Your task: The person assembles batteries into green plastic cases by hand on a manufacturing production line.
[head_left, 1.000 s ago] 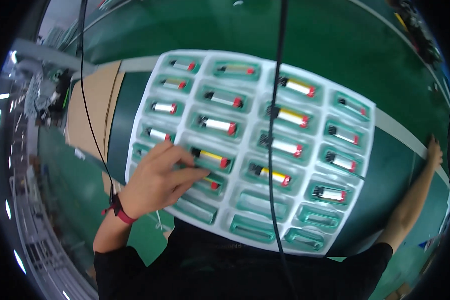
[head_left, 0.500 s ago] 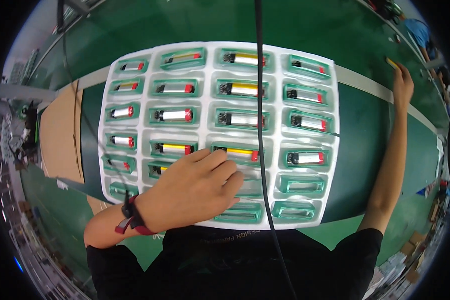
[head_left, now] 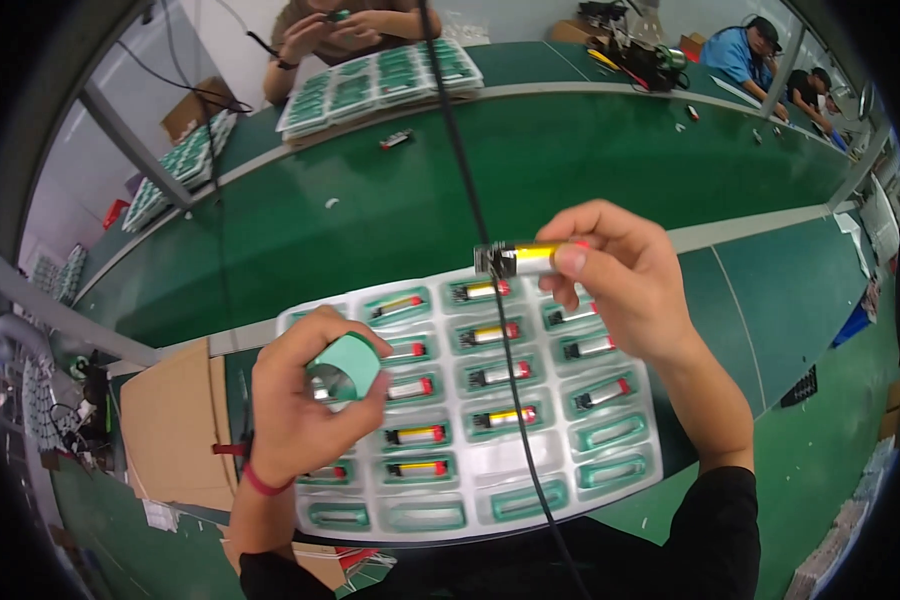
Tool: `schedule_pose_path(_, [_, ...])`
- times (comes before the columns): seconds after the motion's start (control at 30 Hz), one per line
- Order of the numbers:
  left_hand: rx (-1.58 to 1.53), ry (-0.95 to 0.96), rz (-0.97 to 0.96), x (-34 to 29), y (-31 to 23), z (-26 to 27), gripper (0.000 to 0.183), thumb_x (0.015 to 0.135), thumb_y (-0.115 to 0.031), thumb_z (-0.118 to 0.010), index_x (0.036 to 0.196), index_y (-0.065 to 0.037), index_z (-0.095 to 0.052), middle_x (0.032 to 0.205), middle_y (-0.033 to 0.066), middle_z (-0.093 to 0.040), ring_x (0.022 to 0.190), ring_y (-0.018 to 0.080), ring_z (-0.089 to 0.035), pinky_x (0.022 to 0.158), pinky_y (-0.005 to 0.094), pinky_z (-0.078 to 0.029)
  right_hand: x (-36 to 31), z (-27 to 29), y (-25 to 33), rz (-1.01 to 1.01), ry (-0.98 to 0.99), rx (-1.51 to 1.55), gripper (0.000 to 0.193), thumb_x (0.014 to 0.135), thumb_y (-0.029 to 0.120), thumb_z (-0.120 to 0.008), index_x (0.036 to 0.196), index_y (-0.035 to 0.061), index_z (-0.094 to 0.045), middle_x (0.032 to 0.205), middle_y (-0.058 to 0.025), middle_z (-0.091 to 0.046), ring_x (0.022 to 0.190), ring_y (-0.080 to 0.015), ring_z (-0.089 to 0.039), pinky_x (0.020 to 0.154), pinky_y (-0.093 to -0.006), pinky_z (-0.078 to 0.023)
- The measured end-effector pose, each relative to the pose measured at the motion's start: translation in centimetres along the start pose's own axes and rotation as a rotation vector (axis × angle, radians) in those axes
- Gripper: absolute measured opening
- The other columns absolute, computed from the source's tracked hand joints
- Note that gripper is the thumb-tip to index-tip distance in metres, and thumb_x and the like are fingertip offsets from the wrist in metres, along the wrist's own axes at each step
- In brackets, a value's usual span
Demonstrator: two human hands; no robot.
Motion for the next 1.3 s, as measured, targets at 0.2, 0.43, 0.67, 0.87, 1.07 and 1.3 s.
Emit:
schedule_pose_path(0.2, [0.301, -0.177, -0.635, 0.4, -1.1, 0.1, 0.035, 0.057, -0.003, -0.079, 0.091, -0.003, -0.068, 0.083, 0.0066, -0.063, 0.062, 0.0171, -0.059, 0.049, 0.0259, -0.045, -0.7, -4.9, -0.5, -0.215, 0.037, -0.004, 0.023, 0.093, 0.015, -0.059, 0.106, -0.0022, -0.066, 0.07, -0.0047, -0.063, 0.059, -0.0058, -0.055, 0.05, -0.0191, -0.042])
schedule_pose_path(0.43, [0.454, -0.058, -0.638, 0.1, 0.2, 0.5, 0.035, 0.055, -0.003, -0.08, 0.089, -0.007, -0.07, 0.085, 0.005, -0.064, 0.059, 0.0157, -0.061, 0.052, 0.0239, -0.047, -0.9, -5.7, -1.7, -0.385, 0.054, -0.009, 0.023, 0.093, 0.016, -0.059, 0.106, -0.0022, -0.066, 0.066, -0.0042, -0.062, 0.055, -0.005, -0.053, 0.05, -0.0197, -0.042])
schedule_pose_path(0.67, [0.476, -0.02, -0.593, 0.0, -0.5, 0.4, 0.029, 0.06, -0.004, -0.079, 0.087, -0.004, -0.067, 0.092, 0.01, -0.066, 0.066, 0.0189, -0.066, 0.054, 0.0262, -0.052, -1.1, -5.3, -1.7, -0.413, 0.058, -0.006, 0.023, 0.093, 0.016, -0.059, 0.105, -0.002, -0.067, 0.065, -0.0044, -0.062, 0.055, -0.0056, -0.054, 0.05, -0.0197, -0.042])
schedule_pose_path(0.87, [0.546, 0.021, -0.705, -0.3, -0.9, 0.5, 0.026, 0.063, -0.005, -0.076, 0.086, -0.001, -0.065, 0.094, 0.0128, -0.066, 0.071, 0.0217, -0.068, 0.057, 0.0289, -0.055, -1.4, -5.1, -2.0, -0.532, 0.121, 0.105, 0.023, 0.093, 0.016, -0.06, 0.105, -0.0011, -0.068, 0.065, -0.0046, -0.062, 0.054, -0.0066, -0.055, 0.05, -0.0203, -0.043])
schedule_pose_path(1.07, [0.47, 0.082, -0.709, -0.3, -1.1, 0.4, 0.024, 0.063, -0.004, -0.075, 0.085, -0.001, -0.064, 0.089, 0.0112, -0.065, 0.071, 0.0219, -0.068, 0.058, 0.0291, -0.056, -1.7, -4.9, -1.9, -0.529, 0.209, 0.128, 0.024, 0.093, 0.017, -0.06, 0.107, -0.0012, -0.067, 0.068, -0.0053, -0.064, 0.056, -0.0069, -0.057, 0.051, -0.0204, -0.044])
schedule_pose_path(1.3, [0.136, 0.052, -0.42, -0.1, -0.4, -0.1, 0.026, 0.06, 0.002, -0.076, 0.084, 0.0, -0.065, 0.088, 0.0111, -0.064, 0.069, 0.0208, -0.066, 0.057, 0.0274, -0.053, -1.5, -4.8, -2.0, -0.449, 0.228, 0.096, 0.023, 0.093, 0.014, -0.06, 0.109, -0.0009, -0.066, 0.074, -0.0061, -0.066, 0.063, -0.0071, -0.06, 0.054, -0.0205, -0.046])
Point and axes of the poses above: each hand's wrist, its own x-axis towards the middle knuckle, its own z-axis out of the back of the hand, y = z × x, the point moved 2 cm from there along x, towards the middle knuckle
